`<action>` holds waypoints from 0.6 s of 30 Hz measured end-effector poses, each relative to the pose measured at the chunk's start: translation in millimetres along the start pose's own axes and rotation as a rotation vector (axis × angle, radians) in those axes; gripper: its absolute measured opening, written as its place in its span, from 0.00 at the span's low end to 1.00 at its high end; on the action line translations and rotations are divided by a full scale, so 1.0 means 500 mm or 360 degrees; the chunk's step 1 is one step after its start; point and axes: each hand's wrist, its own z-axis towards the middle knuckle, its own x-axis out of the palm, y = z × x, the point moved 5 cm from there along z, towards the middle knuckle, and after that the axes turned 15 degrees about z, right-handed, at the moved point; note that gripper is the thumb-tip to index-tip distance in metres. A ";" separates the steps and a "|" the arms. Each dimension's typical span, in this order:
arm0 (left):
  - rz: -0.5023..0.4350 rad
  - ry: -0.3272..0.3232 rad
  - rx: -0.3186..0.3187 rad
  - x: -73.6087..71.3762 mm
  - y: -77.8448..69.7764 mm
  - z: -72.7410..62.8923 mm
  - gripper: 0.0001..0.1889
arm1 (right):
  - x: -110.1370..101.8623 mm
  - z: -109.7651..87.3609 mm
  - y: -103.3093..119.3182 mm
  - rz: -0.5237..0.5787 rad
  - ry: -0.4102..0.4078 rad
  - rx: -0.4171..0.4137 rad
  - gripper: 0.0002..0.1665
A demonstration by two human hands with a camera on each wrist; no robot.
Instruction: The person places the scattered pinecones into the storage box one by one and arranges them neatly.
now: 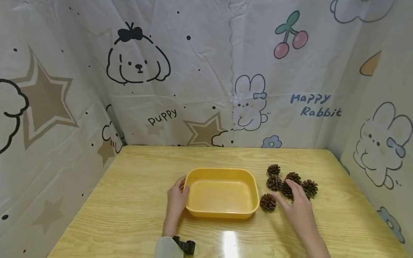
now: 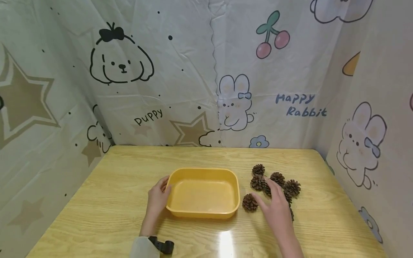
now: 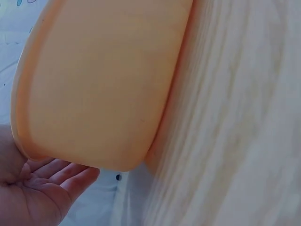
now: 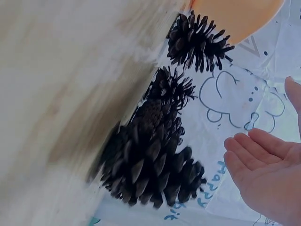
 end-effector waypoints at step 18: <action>-0.0085 -0.0057 -0.0040 0.006 0.014 -0.001 0.18 | -0.075 -0.039 -0.063 -0.0157 -0.0023 0.0251 0.42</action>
